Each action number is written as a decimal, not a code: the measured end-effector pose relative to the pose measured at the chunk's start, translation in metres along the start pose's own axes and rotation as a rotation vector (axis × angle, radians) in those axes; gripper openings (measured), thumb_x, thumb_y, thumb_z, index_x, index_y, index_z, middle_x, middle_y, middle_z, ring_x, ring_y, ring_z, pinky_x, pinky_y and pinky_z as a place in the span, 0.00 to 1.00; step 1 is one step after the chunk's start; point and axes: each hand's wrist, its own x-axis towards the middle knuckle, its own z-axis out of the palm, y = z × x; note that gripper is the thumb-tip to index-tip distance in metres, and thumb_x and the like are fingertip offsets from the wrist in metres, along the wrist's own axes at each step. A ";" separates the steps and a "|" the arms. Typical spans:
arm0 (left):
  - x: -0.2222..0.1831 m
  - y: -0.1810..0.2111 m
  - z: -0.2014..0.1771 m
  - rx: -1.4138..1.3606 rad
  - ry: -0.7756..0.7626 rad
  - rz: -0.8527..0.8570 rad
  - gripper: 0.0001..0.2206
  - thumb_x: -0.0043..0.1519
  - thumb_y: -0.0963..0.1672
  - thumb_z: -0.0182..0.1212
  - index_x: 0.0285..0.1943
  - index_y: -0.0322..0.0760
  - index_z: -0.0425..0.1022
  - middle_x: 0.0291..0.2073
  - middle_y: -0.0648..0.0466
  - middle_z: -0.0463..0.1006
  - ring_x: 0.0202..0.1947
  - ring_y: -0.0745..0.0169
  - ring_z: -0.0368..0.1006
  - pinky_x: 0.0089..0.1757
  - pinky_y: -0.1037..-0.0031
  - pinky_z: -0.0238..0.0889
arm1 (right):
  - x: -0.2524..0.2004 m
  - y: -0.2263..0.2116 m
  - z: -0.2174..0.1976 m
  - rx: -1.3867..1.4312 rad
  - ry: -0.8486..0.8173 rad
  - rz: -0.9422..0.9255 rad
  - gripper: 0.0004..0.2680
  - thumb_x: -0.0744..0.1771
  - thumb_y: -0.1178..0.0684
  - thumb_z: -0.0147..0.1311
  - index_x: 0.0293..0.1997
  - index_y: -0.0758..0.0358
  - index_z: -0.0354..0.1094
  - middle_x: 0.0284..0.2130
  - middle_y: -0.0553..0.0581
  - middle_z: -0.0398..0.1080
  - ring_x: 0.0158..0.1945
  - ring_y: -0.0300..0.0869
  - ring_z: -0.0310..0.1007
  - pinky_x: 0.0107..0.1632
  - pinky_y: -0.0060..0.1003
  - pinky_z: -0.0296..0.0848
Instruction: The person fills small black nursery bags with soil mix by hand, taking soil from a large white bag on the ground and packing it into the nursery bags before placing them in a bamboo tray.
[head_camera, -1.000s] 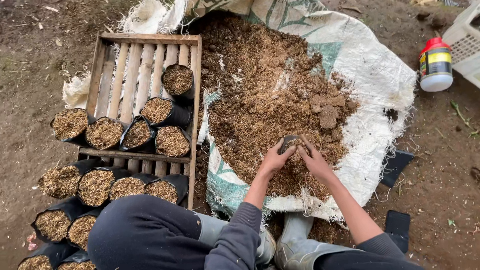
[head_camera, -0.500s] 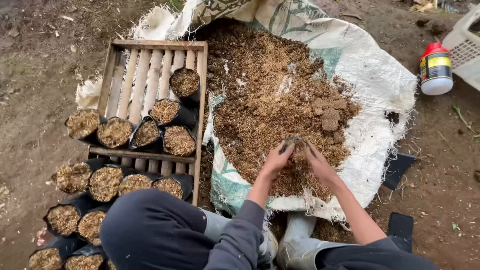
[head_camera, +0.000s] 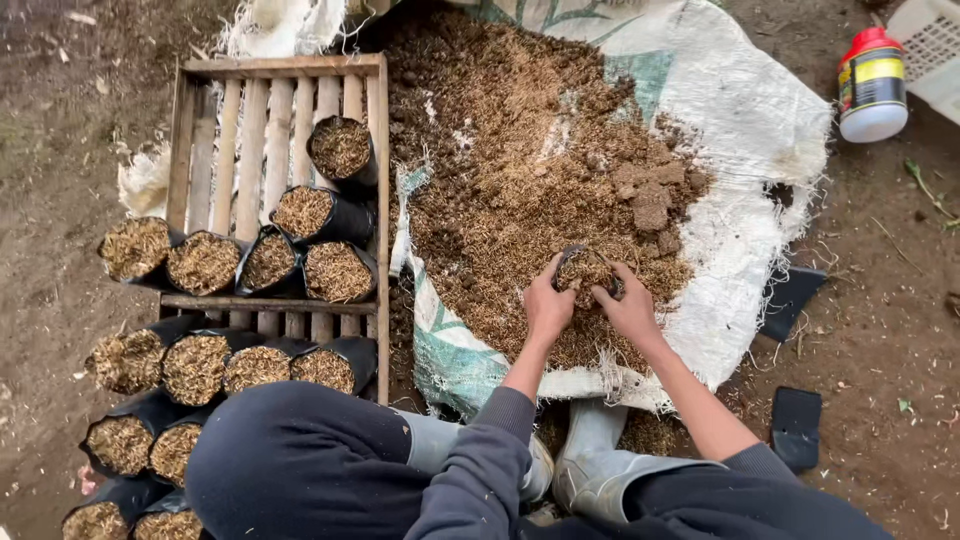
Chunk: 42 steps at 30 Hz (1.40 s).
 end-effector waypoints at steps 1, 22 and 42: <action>-0.003 0.012 -0.007 -0.064 -0.026 0.016 0.30 0.60 0.39 0.60 0.74 0.52 0.65 0.59 0.26 0.71 0.47 0.42 0.76 0.46 0.61 0.74 | 0.003 -0.007 -0.001 -0.043 -0.013 0.042 0.23 0.68 0.50 0.59 0.73 0.55 0.58 0.66 0.76 0.58 0.66 0.66 0.62 0.66 0.59 0.66; 0.028 -0.049 0.014 -0.398 -0.099 -0.143 0.26 0.60 0.46 0.67 0.63 0.24 0.67 0.52 0.29 0.70 0.41 0.34 0.78 0.34 0.56 0.81 | -0.054 -0.056 -0.009 0.354 -0.046 0.218 0.24 0.69 0.58 0.40 0.78 0.66 0.45 0.69 0.82 0.48 0.68 0.67 0.59 0.63 0.57 0.69; 0.010 -0.063 0.017 0.087 -0.028 0.242 0.12 0.60 0.43 0.58 0.25 0.29 0.70 0.26 0.39 0.69 0.33 0.39 0.73 0.36 0.56 0.67 | -0.008 -0.012 -0.005 -0.113 -0.100 -0.062 0.32 0.64 0.49 0.67 0.74 0.61 0.50 0.67 0.76 0.51 0.71 0.74 0.50 0.68 0.74 0.56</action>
